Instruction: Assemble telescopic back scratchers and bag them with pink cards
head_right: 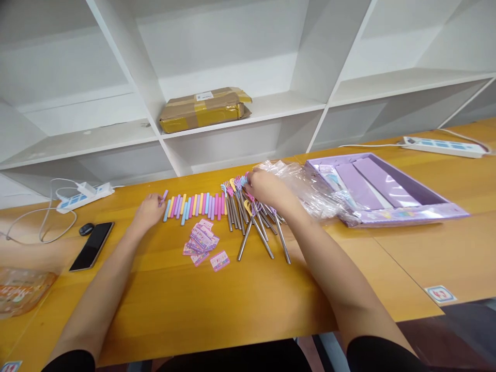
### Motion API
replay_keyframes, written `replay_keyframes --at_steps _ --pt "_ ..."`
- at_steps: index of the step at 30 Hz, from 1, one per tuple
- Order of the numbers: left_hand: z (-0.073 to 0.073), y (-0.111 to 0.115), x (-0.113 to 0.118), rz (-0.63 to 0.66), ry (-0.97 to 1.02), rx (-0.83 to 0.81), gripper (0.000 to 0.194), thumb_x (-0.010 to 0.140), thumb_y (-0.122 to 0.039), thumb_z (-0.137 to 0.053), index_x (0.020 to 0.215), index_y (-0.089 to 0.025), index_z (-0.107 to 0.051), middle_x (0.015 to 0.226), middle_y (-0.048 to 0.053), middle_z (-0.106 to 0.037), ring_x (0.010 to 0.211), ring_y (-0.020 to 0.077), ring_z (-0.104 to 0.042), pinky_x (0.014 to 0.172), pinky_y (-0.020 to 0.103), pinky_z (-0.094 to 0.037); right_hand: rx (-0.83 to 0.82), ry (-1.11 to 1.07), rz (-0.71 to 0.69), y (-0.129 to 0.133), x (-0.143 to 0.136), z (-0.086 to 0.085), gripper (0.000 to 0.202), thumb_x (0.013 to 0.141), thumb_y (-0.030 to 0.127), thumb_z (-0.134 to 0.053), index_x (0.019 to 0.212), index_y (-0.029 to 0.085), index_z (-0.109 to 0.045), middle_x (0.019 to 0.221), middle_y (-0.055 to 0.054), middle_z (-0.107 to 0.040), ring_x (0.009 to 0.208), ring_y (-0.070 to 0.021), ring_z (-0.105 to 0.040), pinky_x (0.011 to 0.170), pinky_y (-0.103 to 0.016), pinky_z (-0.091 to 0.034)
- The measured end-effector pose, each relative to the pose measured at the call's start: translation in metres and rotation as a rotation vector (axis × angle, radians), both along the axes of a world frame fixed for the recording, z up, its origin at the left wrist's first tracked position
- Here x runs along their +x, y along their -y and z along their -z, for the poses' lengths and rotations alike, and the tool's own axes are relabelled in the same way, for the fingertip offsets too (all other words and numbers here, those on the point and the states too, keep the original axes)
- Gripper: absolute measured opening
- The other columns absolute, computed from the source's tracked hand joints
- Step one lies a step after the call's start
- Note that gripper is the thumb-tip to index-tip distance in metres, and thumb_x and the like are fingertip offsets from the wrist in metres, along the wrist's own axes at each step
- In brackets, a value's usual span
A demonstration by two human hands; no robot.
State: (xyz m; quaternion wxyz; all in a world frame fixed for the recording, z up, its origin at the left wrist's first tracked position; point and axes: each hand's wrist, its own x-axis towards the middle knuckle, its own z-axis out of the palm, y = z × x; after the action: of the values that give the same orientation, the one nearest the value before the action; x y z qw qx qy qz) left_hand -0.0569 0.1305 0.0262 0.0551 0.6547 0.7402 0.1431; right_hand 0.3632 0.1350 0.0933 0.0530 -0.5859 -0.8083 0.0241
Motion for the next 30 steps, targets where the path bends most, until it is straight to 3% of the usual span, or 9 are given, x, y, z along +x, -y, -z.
replay_keyframes --at_steps 2,4,8,12,16,19,23,30 --pt "0.005 -0.004 -0.01 -0.025 -0.017 -0.027 0.038 0.1 -0.037 -0.053 0.122 -0.01 -0.066 0.135 0.031 -0.065 0.127 0.0413 -0.063 0.105 0.05 -0.049 0.117 -0.126 0.011 0.006 0.008 -0.012 0.027 0.106 0.034 -0.049 0.092 0.018 -0.065 0.107 -0.016 -0.071 0.091 -0.0251 -0.065 0.082 -0.035 -0.045" --pt "0.01 -0.009 -0.016 -0.021 -0.012 -0.064 0.038 0.099 -0.043 -0.057 0.118 -0.012 -0.067 0.129 0.027 -0.07 0.122 0.0376 -0.066 0.101 0.043 -0.051 0.251 -0.267 0.027 0.011 0.016 -0.022 0.025 0.105 0.036 -0.052 0.086 0.021 -0.059 0.1 -0.014 -0.068 0.088 -0.0247 -0.062 0.082 -0.036 -0.045" --pt "0.016 -0.015 -0.021 0.014 0.003 -0.107 0.03 0.09 -0.046 -0.069 0.1 -0.018 -0.069 0.115 0.019 -0.076 0.112 0.0325 -0.07 0.091 0.036 -0.052 0.499 -0.481 0.093 0.019 0.027 -0.035 0.025 0.102 0.034 -0.055 0.081 0.025 -0.047 0.09 -0.01 -0.06 0.089 -0.0258 -0.058 0.084 -0.039 -0.046" --pt "0.011 -0.015 -0.022 0.065 0.003 -0.166 0.028 0.08 -0.048 -0.076 0.073 -0.022 -0.067 0.097 0.015 -0.077 0.112 0.0338 -0.069 0.087 0.035 -0.051 0.65 -0.658 0.128 0.026 0.031 -0.041 0.021 0.104 0.039 -0.056 0.088 0.026 -0.051 0.087 -0.007 -0.055 0.095 -0.028 -0.06 0.086 -0.042 -0.049" --pt "0.002 -0.01 -0.024 0.112 0.022 -0.304 0.038 0.077 -0.054 -0.076 0.057 -0.024 -0.065 0.064 0.009 -0.067 0.087 0.0303 -0.071 0.076 0.034 -0.05 0.648 -0.798 0.131 0.032 0.032 -0.042 0.025 0.105 0.049 -0.056 0.095 0.027 -0.056 0.087 -0.007 -0.057 0.093 -0.0282 -0.065 0.076 -0.041 -0.053" --pt "-0.004 -0.006 -0.027 0.125 0.05 -0.422 0.044 0.071 -0.061 -0.081 0.054 -0.024 -0.064 0.05 0.004 -0.057 0.065 0.0247 -0.064 0.066 0.032 -0.049 0.591 -0.907 0.103 0.035 0.031 -0.042 0.027 0.104 0.052 -0.059 0.093 0.027 -0.056 0.083 -0.006 -0.056 0.082 -0.0249 -0.065 0.07 -0.039 -0.051" --pt "-0.008 0.0 -0.032 0.124 0.117 -0.552 0.046 0.058 -0.06 -0.091 0.053 -0.022 -0.065 0.05 0.002 -0.056 0.058 0.0211 -0.062 0.059 0.03 -0.051 0.566 -0.969 0.076 0.038 0.027 -0.042 0.031 0.102 0.055 -0.062 0.09 0.027 -0.056 0.078 -0.002 -0.053 0.07 -0.0203 -0.064 0.061 -0.035 -0.048" --pt "-0.026 0.015 -0.039 0.079 0.204 -0.744 0.028 0.055 -0.036 -0.089 0.058 -0.02 -0.067 0.062 0.006 -0.067 0.06 0.0232 -0.07 0.06 0.034 -0.061 0.516 -0.987 0.097 0.046 0.021 -0.051 0.032 0.099 0.045 -0.065 0.079 0.026 -0.049 0.068 0.0 -0.055 0.06 -0.0174 -0.062 0.059 -0.035 -0.047"
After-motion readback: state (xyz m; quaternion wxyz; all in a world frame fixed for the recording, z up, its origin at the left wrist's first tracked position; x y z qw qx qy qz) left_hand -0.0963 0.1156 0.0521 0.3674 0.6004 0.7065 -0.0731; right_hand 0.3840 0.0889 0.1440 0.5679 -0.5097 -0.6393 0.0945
